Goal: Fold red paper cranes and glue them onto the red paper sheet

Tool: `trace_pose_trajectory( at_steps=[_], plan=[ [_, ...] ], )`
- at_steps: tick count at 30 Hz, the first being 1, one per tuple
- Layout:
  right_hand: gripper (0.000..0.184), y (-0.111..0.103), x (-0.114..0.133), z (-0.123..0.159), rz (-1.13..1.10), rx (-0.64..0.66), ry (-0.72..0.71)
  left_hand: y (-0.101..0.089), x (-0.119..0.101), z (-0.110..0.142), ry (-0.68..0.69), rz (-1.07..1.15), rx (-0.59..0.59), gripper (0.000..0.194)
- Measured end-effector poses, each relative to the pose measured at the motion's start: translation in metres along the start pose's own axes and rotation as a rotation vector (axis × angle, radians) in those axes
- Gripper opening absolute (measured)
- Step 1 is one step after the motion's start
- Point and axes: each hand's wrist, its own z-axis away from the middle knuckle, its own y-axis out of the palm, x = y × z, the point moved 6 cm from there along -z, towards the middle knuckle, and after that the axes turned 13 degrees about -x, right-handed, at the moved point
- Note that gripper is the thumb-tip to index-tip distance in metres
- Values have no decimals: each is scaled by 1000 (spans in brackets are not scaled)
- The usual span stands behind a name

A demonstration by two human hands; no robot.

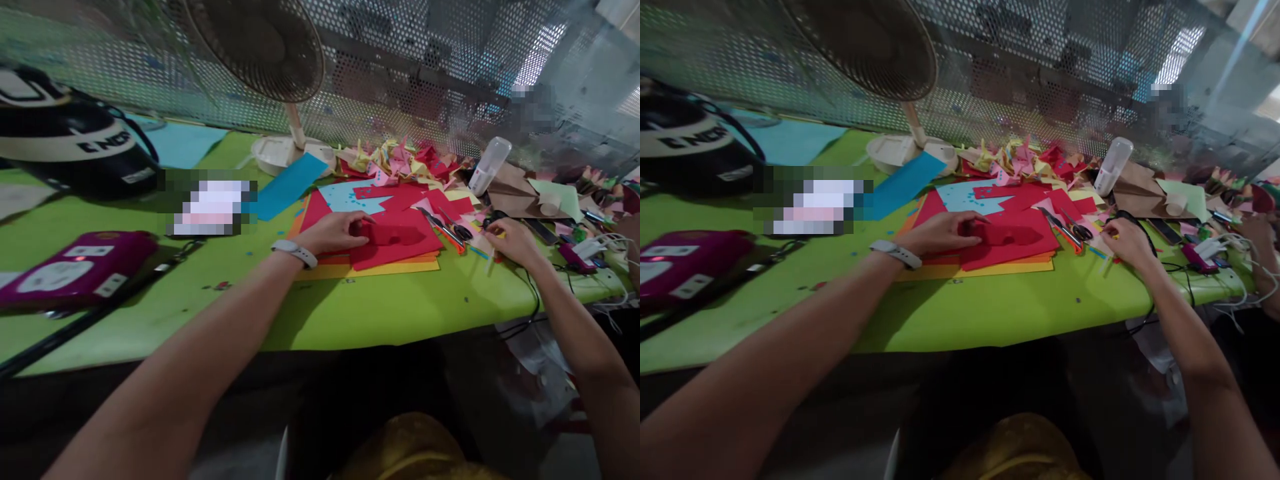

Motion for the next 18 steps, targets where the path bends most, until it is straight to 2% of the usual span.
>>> trace_pose_trajectory(
  at_steps=[3, 6, 10, 15, 16, 18],
  plan=[
    [16, 19, 41, -18, -75, 39, -78, -2, 1, 1, 0, 26, 2, 53],
    [17, 34, 55, -37, -19, 87, -66, -5, 4, 0, -5, 26, 5, 50],
    [18, 39, 42, -47, 123, 192, -38, -11, 12, -2, -51, -96, -20, 37],
    [5, 38, 23, -28, 176, 508, -44, -11, 22, -4, -92, -215, -13, 24],
    [6, 37, 22, -25, 159, 537, -45, -10, 23, -4, -94, -218, -10, 23],
    [8, 31, 22, -25, 120, 512, -50, -10, 25, -5, -101, -208, -2, 22]
  ],
)
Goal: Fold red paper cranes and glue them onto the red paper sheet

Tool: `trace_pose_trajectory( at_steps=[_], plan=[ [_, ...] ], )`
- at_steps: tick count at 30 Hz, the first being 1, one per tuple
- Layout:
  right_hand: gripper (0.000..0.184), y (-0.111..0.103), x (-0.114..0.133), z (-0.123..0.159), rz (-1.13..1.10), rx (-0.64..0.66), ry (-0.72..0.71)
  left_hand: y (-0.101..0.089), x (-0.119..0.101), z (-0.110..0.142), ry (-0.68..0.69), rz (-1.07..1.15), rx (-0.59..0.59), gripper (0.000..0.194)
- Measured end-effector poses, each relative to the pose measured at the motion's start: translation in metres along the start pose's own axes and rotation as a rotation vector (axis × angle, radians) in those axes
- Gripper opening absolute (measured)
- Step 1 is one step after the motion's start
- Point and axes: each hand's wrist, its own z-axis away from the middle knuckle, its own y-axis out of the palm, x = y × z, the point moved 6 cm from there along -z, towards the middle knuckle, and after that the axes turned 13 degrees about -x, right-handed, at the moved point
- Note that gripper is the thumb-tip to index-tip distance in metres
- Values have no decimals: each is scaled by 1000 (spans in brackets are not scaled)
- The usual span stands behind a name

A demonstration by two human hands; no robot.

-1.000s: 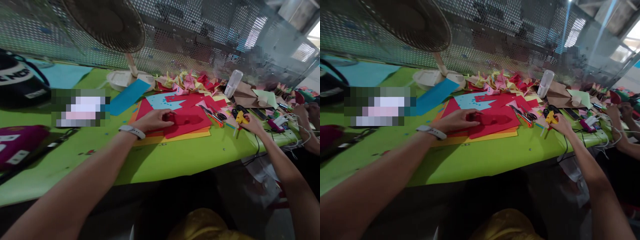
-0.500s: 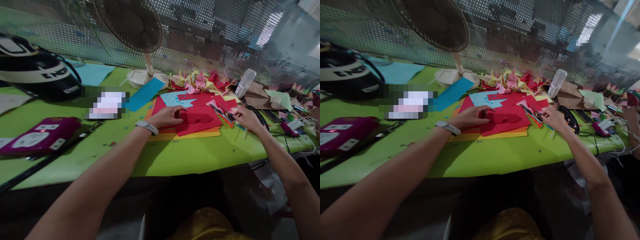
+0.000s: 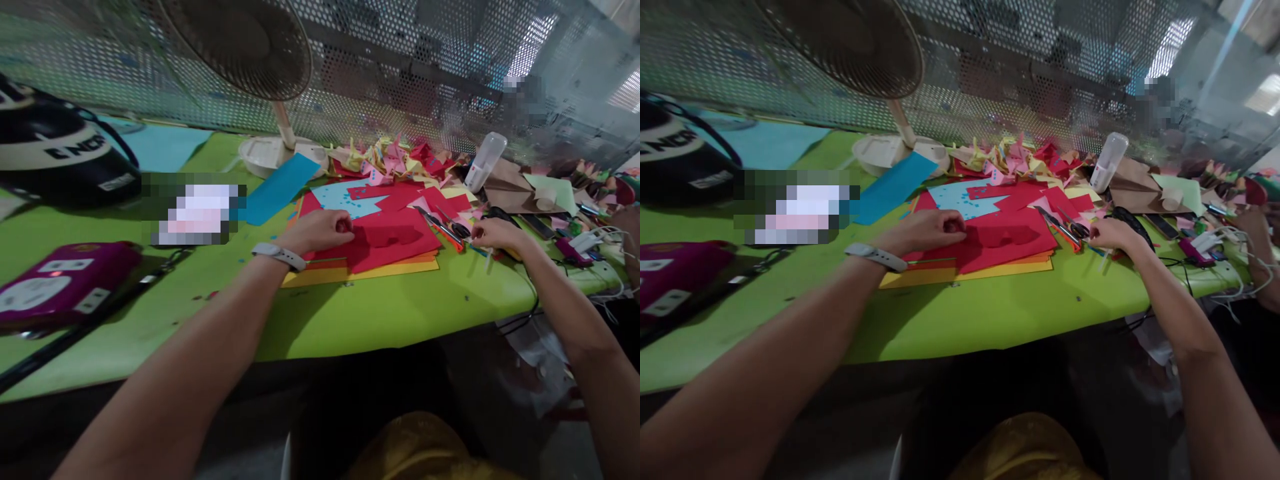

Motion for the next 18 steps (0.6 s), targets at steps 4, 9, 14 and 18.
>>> trace_pose_trajectory(
  at_steps=[4, 9, 14, 18],
  plan=[
    [11, -11, 2, -7, -60, -168, 33, -1, 1, 1, -30, 38, 57, 27],
    [15, -12, 45, -30, -439, -319, -5, -3, -1, 5, -38, 140, 152, 36],
    [22, -6, 134, -60, -719, -313, -274, -3, 3, 6, -78, 207, 143, 36],
    [10, 12, 173, -77, -751, -152, -320, -3, 3, 8, -91, 283, 131, 34]
  ],
)
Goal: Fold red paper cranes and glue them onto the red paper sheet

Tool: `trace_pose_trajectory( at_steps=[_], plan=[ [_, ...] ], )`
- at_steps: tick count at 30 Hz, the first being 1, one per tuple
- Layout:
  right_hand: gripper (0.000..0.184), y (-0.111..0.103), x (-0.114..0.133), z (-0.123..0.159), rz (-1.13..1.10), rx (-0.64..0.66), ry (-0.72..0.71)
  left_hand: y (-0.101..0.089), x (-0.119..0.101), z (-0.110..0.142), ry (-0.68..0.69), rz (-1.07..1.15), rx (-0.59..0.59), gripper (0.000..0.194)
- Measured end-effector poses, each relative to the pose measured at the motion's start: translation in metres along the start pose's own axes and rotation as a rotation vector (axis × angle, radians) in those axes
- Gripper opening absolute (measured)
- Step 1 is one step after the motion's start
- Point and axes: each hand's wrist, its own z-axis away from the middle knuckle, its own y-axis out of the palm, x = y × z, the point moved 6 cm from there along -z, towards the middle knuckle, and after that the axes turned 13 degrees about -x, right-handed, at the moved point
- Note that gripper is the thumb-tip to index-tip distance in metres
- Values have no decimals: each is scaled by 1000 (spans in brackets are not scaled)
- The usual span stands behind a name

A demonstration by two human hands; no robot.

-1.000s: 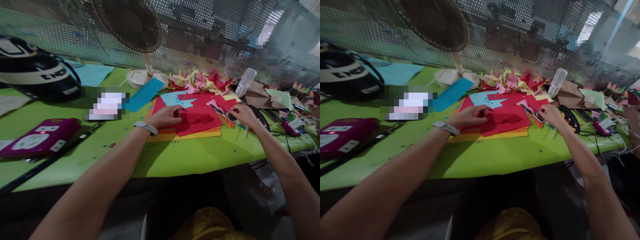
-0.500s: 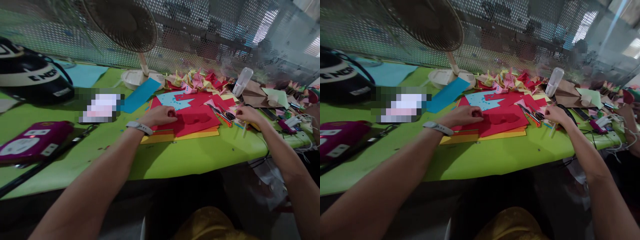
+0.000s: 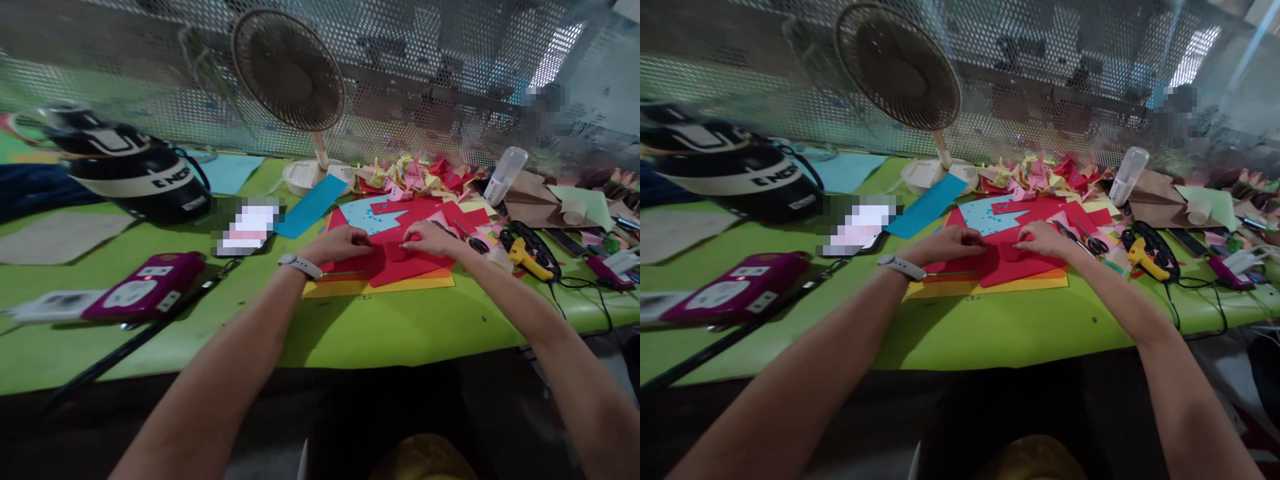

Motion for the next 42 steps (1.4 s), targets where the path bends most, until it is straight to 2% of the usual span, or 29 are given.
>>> trace_pose_trajectory(
  at_steps=[2, 4, 6, 9, 14, 22, 25, 28, 31, 36, 39, 42],
  plan=[
    [14, 4, -3, -2, -106, -28, 71, 0, -1, 2, -25, 20, -8, 35],
    [20, 1, -8, -1, -277, -121, 170, 2, -5, 4, -50, 89, -4, 37],
    [28, 2, -11, 2, -441, -174, 268, 6, -14, 6, -62, 242, 4, 39],
    [32, 10, -9, 5, -556, -168, 339, 14, -25, 10, -111, 492, 2, 39],
    [28, 18, 0, 1, -586, -146, 317, 19, -21, 11, -221, 664, -124, 37],
    [29, 18, -4, -13, -567, -52, 259, 15, -9, 10, -302, 789, -215, 42],
    [27, 8, -2, -19, -524, -113, 210, 10, -7, 11, -347, 871, -255, 40],
    [23, -11, -6, -28, -496, -255, 157, -4, -5, 12, -369, 981, -381, 37],
    [18, -23, -22, -40, -494, -298, 178, -23, 0, 13, -345, 1142, -583, 32],
    [12, -26, -44, -46, -512, -292, 210, -41, 9, 15, -329, 1325, -800, 21],
    [11, -19, -41, -40, -444, -231, 196, -46, 11, 17, -358, 1328, -873, 14],
    [14, -7, -29, -31, -359, -108, 142, -49, 11, 18, -367, 1349, -907, 12]
  ],
)
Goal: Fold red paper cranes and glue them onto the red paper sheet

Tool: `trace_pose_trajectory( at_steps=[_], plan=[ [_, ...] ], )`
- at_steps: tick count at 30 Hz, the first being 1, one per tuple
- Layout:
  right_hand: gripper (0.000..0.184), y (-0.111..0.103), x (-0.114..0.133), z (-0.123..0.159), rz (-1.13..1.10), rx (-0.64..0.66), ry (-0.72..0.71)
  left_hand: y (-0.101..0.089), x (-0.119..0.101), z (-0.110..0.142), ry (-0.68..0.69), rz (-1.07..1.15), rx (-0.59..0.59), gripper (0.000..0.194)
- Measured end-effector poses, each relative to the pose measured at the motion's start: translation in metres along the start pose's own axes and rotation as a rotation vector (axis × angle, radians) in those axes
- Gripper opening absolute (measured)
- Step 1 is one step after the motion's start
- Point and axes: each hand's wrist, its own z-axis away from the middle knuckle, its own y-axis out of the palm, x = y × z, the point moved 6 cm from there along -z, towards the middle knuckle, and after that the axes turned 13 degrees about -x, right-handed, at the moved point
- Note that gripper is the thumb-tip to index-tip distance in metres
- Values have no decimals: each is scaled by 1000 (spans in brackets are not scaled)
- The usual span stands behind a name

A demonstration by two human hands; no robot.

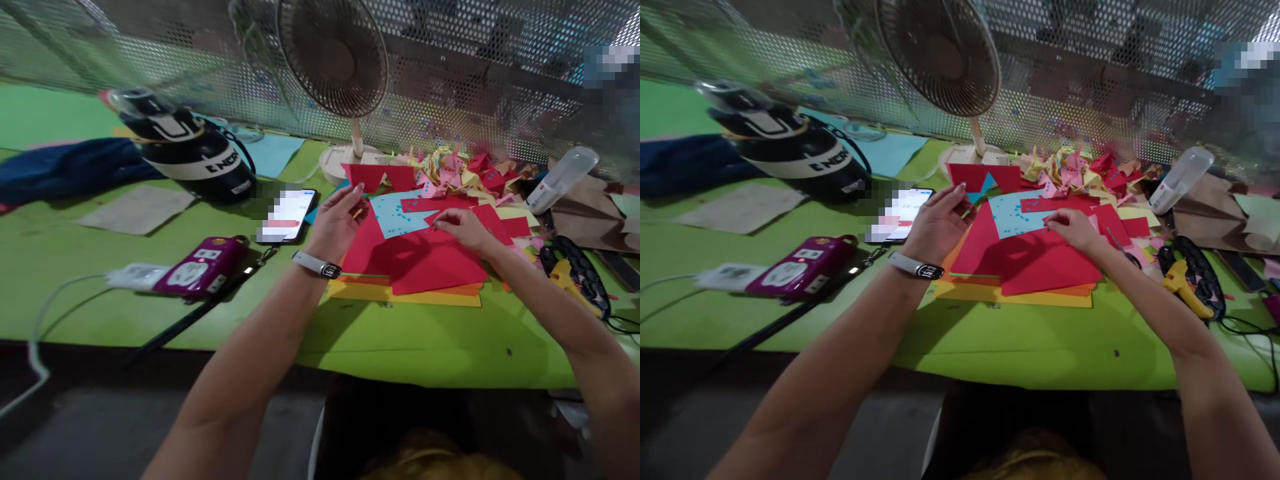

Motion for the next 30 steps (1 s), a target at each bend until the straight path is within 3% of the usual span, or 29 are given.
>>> trace_pose_trajectory(
  at_steps=[8, 15, 19, 23, 26, 30],
  plan=[
    [13, 16, 13, 31, 460, 138, -186, 4, 13, 7, -81, 41, -7, 15],
    [20, 6, 9, 47, 449, 217, -60, 4, 25, 11, -133, 23, -23, 13],
    [17, -3, 5, 50, 506, 151, -39, 4, 33, 14, -174, 17, -18, 13],
    [17, -15, -1, 52, 538, 7, -124, 4, 39, 17, -188, -2, 14, 16],
    [25, -37, -14, 48, 612, -119, -157, 3, 40, 18, -189, -8, -2, 14],
    [30, -75, -42, 40, 834, -183, -37, 2, 39, 17, -189, -5, -12, 14]
  ],
)
